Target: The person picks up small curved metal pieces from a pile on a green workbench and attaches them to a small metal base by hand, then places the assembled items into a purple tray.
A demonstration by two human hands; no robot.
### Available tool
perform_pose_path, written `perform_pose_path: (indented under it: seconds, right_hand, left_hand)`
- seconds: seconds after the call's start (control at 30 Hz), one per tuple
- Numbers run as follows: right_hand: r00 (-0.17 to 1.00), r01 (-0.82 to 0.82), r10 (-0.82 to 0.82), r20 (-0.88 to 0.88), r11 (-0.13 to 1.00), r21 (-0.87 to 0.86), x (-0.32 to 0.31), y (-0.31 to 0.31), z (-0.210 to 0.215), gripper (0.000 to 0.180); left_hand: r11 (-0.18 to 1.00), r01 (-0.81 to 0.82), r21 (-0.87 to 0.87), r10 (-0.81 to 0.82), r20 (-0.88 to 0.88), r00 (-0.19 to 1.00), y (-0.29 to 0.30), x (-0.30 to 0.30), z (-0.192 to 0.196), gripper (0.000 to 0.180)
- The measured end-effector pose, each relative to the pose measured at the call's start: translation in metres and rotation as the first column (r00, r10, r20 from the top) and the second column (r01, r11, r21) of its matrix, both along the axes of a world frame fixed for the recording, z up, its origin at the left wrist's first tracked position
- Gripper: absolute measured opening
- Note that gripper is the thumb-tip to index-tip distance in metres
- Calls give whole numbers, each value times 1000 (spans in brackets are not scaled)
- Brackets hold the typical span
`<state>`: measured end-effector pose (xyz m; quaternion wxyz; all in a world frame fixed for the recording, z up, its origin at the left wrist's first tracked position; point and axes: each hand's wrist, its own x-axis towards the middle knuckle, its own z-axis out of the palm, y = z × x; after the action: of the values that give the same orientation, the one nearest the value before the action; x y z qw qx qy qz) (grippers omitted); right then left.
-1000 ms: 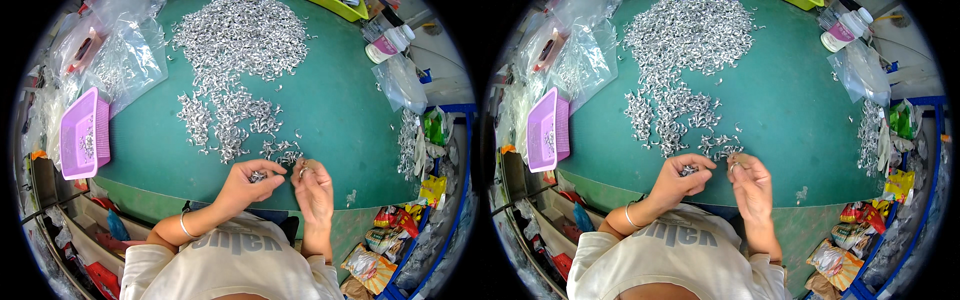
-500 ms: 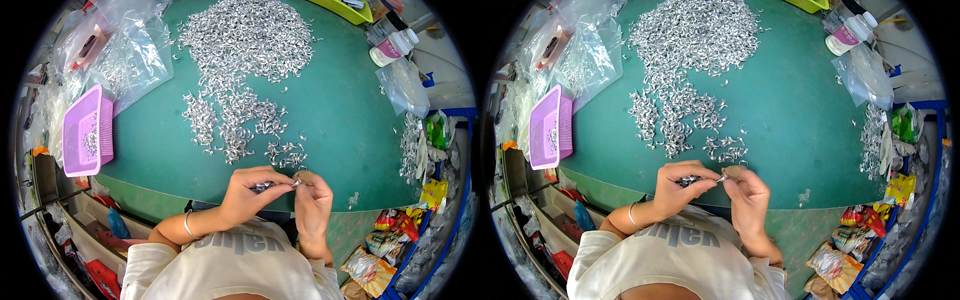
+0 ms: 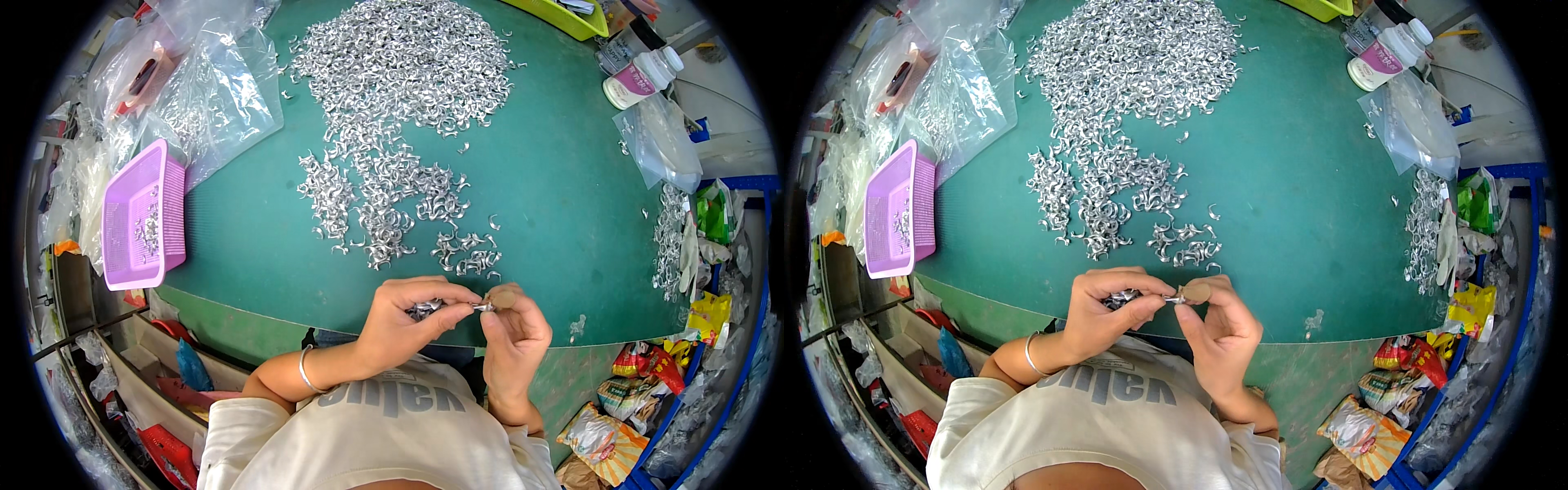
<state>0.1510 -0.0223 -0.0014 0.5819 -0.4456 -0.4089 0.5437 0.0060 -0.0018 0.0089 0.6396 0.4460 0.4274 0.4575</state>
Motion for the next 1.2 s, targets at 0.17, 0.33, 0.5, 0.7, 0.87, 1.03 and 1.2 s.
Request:
perform_pose_path:
  seconds: [0.17,0.33,0.5,0.7,0.87,1.03,1.2]
  right_hand:
    - [1000,-3,4,-14,999,48,0,0,-1,22]
    - [1000,23,-23,-18,999,38,-1,-1,-1,21]
    - [998,27,-30,60,999,41,-1,1,0,20]
    - [865,-64,-24,501,985,158,1,5,3,22]
    - [946,-19,-7,325,997,76,-2,9,10,18]
    - [953,-33,30,303,999,6,7,16,-6,13]
    - [955,-36,46,294,999,-39,4,22,-11,11]
  left_hand:
    - [998,51,-45,-49,50,998,-2,-2,-1,10]
    - [962,146,-231,-104,184,977,-2,-4,0,12]
    - [921,223,-321,-123,303,945,1,-5,-5,14]
    - [798,385,-464,-40,597,801,4,-8,-13,19]
    - [814,387,-434,-92,561,823,13,-28,-12,20]
    - [873,-157,-462,315,288,904,69,-88,12,16]
    - [808,-495,-319,582,296,758,213,-136,-11,17]
